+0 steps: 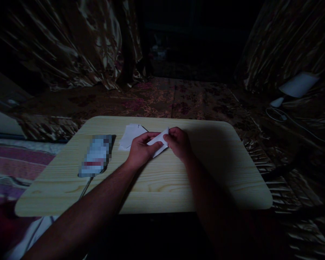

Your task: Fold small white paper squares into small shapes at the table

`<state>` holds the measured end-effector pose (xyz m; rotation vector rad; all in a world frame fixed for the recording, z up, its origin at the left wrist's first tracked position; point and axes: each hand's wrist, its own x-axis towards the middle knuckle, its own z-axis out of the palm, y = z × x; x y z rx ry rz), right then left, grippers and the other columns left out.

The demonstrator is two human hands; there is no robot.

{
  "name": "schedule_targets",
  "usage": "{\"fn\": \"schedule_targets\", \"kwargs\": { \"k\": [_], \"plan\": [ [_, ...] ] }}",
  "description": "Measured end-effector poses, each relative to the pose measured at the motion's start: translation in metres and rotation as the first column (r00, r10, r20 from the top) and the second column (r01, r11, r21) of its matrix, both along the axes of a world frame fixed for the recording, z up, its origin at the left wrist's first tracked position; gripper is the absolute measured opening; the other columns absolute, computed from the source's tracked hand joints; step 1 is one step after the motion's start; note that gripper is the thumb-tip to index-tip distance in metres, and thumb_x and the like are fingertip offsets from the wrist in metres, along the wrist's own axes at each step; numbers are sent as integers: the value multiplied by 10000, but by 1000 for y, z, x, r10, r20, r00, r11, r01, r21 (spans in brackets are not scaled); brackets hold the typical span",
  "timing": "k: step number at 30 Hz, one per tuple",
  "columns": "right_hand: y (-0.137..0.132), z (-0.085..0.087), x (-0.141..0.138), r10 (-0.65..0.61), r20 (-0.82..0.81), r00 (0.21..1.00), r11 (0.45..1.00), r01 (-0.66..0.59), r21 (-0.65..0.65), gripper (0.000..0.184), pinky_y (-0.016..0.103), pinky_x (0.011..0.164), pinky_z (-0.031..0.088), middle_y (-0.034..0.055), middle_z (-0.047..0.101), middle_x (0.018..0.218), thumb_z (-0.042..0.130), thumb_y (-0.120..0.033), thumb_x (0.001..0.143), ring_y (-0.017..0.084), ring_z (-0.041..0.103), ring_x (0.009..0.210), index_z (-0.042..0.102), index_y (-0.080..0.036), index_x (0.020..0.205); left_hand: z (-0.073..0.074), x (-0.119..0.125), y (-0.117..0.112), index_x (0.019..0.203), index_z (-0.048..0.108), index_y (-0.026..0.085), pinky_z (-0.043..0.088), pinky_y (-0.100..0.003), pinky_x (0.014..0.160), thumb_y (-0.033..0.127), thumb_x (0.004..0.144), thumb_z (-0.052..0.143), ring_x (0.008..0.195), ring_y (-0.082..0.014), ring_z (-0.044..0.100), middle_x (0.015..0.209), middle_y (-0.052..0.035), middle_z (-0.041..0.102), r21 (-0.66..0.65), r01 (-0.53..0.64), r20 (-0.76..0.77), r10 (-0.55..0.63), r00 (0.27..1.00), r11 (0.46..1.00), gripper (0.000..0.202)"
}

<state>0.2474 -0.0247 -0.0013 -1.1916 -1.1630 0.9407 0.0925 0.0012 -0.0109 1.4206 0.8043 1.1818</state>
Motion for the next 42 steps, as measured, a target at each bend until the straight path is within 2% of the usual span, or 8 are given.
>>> {"fn": "schedule_targets", "kwargs": {
  "k": [4, 7, 11, 14, 23, 30, 35, 42],
  "plan": [
    [-2, 0, -1, 39, -13, 999, 999, -39, 14, 258, 200, 394, 323, -53, 559, 586, 660, -390, 783, 77, 444, 442, 546, -195, 909, 0, 0, 0, 1016, 703, 149, 535, -276, 731, 294, 662, 780, 783, -157, 662, 920, -62, 735, 50, -29, -23, 30, 999, 998, 391],
    [-2, 0, 0, 116, -31, 993, 993, -115, 21, 316, 209, 393, 346, -34, 603, 676, 675, -366, 764, 75, 453, 452, 565, -187, 1000, 0, -1, 1, 1043, 695, 142, 534, -276, 722, 290, 671, 770, 783, -160, 661, 931, -68, 734, 54, -38, -22, 40, 999, 998, 407],
    [-3, 1, 2, 217, -25, 976, 976, -217, 8, 290, 223, 401, 366, -11, 636, 766, 685, -314, 739, 72, 474, 458, 588, -176, 974, 1, -2, 2, 1081, 691, 146, 534, -274, 739, 272, 684, 755, 833, -169, 666, 989, -81, 730, 61, -59, -6, 59, 998, 996, 421],
    [-3, 3, 2, 200, -8, 980, 980, -200, -15, 260, 222, 393, 348, -21, 635, 727, 674, -317, 745, 66, 458, 424, 585, -174, 944, 1, -2, 2, 1071, 701, 144, 539, -284, 767, 269, 682, 756, 875, -182, 672, 1017, -89, 729, 51, -65, 4, 65, 998, 997, 413],
    [-3, 2, -3, 162, -19, 987, 987, -162, 15, 158, 209, 372, 310, -77, 534, 532, 636, -272, 763, 69, 417, 376, 570, -182, 874, 2, -1, 0, 1003, 726, 142, 554, -292, 731, 302, 677, 765, 828, -185, 684, 970, -88, 742, 6, -86, 10, 86, 996, 996, 365],
    [-4, 6, -9, 98, -60, 993, 993, -102, -54, 178, 203, 356, 269, -66, 566, 572, 655, -255, 715, 57, 398, 377, 563, -179, 846, 4, -2, 0, 969, 734, 142, 548, -267, 666, 302, 682, 759, 756, -165, 676, 902, -78, 745, 1, -106, -20, 106, 994, 994, 330],
    [-5, 9, -12, 89, -78, 993, 994, -93, -51, 173, 207, 355, 252, -68, 552, 558, 654, -259, 706, 58, 387, 374, 566, -181, 833, 3, -1, 0, 961, 732, 140, 541, -253, 638, 283, 683, 756, 723, -154, 672, 890, -73, 745, -19, -106, 9, 106, 994, 994, 313],
    [-4, 8, -13, 68, -95, 993, 995, -74, -65, 198, 210, 388, 293, -57, 571, 588, 661, -277, 683, 62, 403, 407, 565, -184, 830, 4, 0, -1, 941, 733, 139, 535, -250, 610, 279, 683, 755, 691, -151, 667, 864, -72, 744, -25, -105, 24, 106, 994, 994, 295]
  ]
}}
